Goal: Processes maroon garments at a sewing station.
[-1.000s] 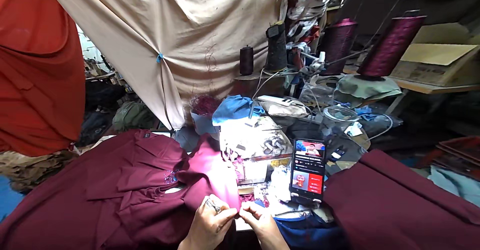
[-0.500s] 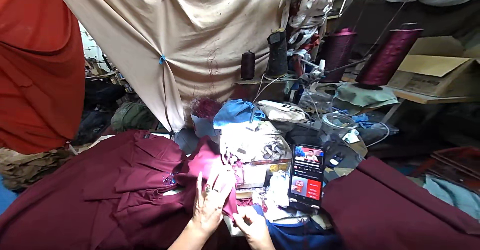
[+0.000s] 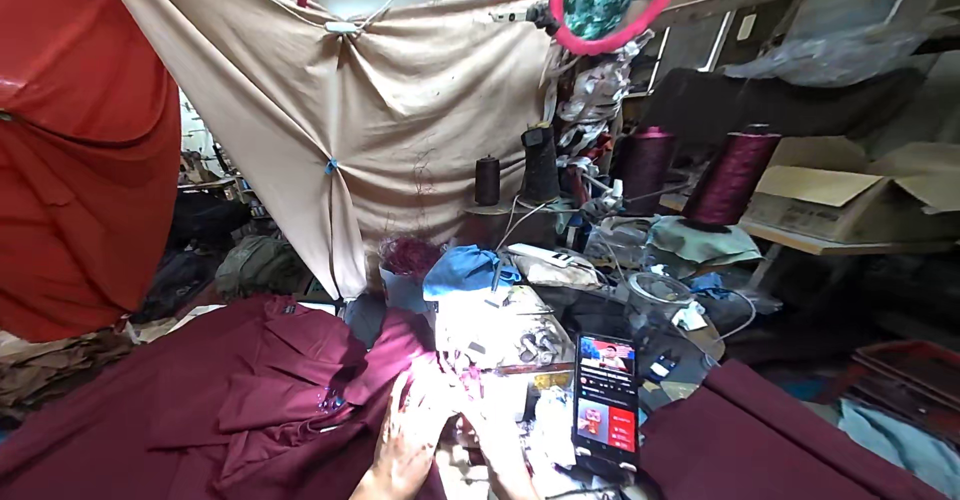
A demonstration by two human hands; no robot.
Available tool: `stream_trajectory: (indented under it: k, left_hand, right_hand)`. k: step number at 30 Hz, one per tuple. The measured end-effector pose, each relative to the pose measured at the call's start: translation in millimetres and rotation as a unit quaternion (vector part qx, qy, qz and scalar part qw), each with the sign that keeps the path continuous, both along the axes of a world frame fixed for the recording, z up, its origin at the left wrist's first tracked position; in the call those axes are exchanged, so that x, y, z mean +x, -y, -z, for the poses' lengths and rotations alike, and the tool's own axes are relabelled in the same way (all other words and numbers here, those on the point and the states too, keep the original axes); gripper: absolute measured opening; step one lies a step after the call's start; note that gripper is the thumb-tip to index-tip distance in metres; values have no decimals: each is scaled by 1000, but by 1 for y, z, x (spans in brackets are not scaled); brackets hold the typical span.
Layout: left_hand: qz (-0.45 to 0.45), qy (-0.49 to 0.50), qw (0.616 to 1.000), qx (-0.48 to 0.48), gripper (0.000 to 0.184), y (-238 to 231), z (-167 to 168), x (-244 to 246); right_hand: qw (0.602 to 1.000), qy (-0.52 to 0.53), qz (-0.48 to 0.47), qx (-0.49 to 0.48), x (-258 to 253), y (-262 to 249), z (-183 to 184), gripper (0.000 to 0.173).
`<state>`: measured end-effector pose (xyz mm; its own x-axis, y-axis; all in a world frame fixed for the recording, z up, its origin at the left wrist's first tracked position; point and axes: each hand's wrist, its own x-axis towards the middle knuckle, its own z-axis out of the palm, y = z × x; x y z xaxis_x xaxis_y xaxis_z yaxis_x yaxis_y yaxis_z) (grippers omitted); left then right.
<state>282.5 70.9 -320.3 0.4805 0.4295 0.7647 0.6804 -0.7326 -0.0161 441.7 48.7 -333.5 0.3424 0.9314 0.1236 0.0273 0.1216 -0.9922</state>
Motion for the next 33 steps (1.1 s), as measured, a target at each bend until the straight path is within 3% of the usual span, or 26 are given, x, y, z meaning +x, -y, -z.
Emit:
stream_trajectory:
  k: [2,7,12,15,16,19,23,26,29,31,33]
  left_hand:
    - [5,14,1000,-14,31,-5,-7,0]
    - [14,13,991,-132,33,-9,-17,3]
    - [-72,-72,958,-270,42,-21,-29,13]
    - [-63,-68,981,-171,39,-46,3,11]
    - [-68,-78,977,-184,40,-44,-1,13]
    - [-102,-130,922,-350,46,-26,-36,17]
    - [-97,-103,940,-310,43,-16,-34,12]
    - [-53,-29,958,-280,43,21,-41,1]
    - [-28,-69,934,-349,35,67,-73,-5]
    - [-16,-112,907,-406,36,89,-92,-6]
    - [-13,-110,900,-421,35,99,-97,-5]
  right_hand:
    - [1000,-8,1,2,-1,-11,-6,30]
    - [999,-24,-24,12,5,-27,11,28]
    - [1000,-12,-18,19,7,-33,16,32]
    - [999,-36,-15,-1,4,-27,12,28]
    - [999,-46,-20,-4,4,-25,12,28]
    - [999,-32,-33,-1,5,-25,19,31]
    - [998,32,10,51,7,-18,19,39]
    - [990,109,16,90,4,-1,7,31]
    - [975,193,-113,18,9,18,2,29]
    - [955,226,-188,30,16,24,1,36]
    - [957,248,-141,46,19,30,-2,32]
